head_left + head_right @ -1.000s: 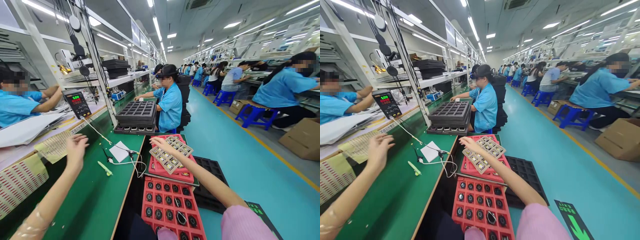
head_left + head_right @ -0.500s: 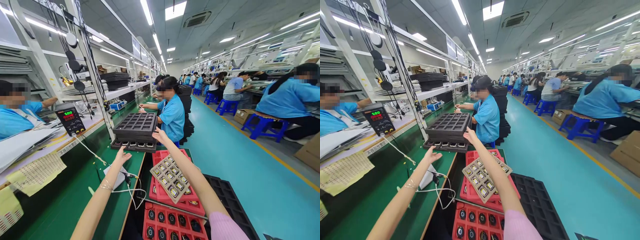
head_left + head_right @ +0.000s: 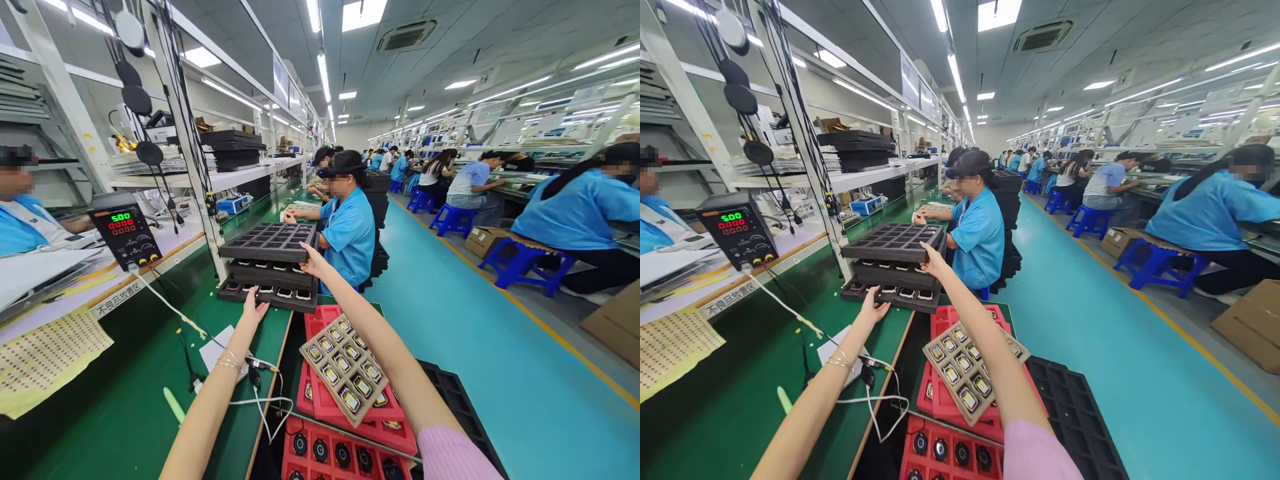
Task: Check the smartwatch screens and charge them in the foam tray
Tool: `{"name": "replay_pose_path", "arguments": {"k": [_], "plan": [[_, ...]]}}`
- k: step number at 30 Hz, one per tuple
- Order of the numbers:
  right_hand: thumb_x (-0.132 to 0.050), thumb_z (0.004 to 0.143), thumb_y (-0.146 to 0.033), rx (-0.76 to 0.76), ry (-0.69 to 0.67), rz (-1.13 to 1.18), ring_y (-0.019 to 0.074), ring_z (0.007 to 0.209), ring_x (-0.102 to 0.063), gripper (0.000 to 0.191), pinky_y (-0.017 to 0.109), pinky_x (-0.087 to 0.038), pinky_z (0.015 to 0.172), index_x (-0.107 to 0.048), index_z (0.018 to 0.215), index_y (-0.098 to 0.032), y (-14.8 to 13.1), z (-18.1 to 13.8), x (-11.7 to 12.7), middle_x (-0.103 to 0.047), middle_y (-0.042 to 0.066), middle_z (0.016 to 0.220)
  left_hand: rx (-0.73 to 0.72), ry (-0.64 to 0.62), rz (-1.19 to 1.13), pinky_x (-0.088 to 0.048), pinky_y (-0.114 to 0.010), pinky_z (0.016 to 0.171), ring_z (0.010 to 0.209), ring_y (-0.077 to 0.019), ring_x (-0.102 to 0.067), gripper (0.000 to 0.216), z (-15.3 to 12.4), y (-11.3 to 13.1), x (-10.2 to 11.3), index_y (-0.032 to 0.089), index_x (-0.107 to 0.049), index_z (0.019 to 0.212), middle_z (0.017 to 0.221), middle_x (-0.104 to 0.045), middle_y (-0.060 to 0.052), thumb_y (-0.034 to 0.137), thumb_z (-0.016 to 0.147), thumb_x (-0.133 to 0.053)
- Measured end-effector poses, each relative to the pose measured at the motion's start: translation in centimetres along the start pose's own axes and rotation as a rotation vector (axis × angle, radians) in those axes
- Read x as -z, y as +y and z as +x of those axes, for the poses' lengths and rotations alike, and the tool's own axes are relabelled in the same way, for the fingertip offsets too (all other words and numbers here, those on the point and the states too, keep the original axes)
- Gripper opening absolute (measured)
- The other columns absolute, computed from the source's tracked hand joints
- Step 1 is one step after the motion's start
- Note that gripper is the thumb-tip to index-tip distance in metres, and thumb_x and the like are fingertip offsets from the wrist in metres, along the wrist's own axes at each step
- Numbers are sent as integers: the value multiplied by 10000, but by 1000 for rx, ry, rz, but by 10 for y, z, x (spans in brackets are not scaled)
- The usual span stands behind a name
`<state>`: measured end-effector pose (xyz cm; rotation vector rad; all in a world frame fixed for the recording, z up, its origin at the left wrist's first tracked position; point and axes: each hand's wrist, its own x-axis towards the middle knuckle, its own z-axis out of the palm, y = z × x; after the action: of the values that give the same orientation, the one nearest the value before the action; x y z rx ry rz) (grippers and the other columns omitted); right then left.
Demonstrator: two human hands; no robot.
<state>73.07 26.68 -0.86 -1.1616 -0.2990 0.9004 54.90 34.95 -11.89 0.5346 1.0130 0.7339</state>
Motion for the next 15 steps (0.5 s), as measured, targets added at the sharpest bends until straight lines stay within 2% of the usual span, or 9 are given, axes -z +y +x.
{"name": "replay_pose_path", "arguments": {"k": [4,9,15], "plan": [[-561,945,-285,94,-35,19,195,860,-607,242,354,-542,719,-548,1134,-135,-10,8,-2,-574,76,1073,28,-3,80,-532,-392,760,917,-209,-596,314,13,1,2,137,-537,1136,1107,-575,-95,318,881,-562],[-559,946,-284,198,-47,34,188,842,-609,234,343,-544,705,-551,1125,-134,-20,11,12,-579,73,1058,55,-40,144,-539,-367,732,880,-197,-604,303,27,1,9,121,-543,1118,1072,-585,-96,305,879,-569],[-560,944,-289,258,-44,55,211,906,-598,253,381,-532,759,-544,1149,-141,-27,15,24,-563,83,1111,73,-86,199,-538,-363,738,882,-196,-607,295,35,0,15,112,-549,1110,1072,-587,-101,292,877,-574]]}}
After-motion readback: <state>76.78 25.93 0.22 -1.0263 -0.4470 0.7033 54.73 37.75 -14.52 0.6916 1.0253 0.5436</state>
